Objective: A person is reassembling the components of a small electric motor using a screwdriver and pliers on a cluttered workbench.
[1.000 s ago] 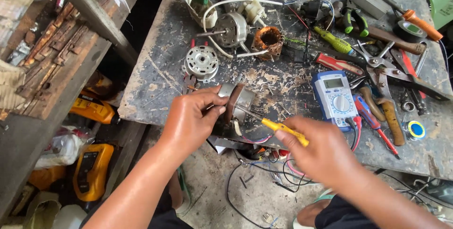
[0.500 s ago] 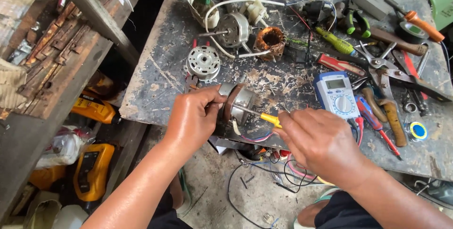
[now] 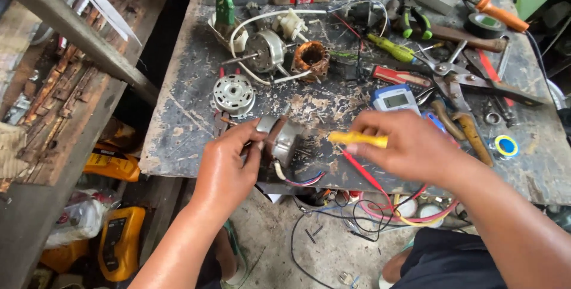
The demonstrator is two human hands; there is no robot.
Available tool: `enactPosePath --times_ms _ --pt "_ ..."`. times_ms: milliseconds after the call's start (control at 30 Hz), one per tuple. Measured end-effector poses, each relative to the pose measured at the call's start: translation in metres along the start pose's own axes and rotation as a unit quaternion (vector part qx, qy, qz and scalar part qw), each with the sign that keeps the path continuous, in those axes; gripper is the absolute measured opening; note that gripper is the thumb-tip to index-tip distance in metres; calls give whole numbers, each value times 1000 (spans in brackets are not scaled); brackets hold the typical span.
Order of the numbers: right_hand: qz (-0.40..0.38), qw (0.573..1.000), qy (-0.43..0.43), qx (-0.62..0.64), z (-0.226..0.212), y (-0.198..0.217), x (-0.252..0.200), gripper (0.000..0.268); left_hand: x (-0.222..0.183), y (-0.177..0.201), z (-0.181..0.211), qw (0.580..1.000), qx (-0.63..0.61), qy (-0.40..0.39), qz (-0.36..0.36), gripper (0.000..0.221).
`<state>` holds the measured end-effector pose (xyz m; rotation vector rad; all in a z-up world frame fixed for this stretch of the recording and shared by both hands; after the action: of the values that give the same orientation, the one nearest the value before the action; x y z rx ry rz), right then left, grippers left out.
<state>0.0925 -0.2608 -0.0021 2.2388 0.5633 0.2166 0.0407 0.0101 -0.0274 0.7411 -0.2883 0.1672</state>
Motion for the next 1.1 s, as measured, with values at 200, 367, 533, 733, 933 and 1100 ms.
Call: enactPosePath --times_ms 200,367,533,733,933,1100 --pt "232 921 97 -297 58 -52 22 22 2 3 9 997 -47 52 -44 36" --pt "100 972 162 -135 -10 -67 18 26 5 -8 20 994 81 12 -69 65" --pt "-29 995 83 47 -8 -92 17 36 5 -12 18 992 102 25 -75 71" --pt "101 967 220 -73 -30 -82 15 18 6 -6 16 992 101 63 -53 68" --pt "76 984 163 -15 -23 -88 16 18 4 -7 18 992 86 63 -68 77" --pt "112 971 206 -44 -19 -98 16 7 2 -16 8 983 140 77 -90 86"
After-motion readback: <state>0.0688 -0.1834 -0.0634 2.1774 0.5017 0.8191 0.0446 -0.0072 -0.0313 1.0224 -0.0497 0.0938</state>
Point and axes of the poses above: each hand's wrist, its own x-axis towards the middle knuckle, its own y-axis out of the back of the hand, z = x × y, the point moved 4 cm from there along x, towards the middle knuckle, and after that the axes turned 6 degrees about x, right-handed, at the moved point
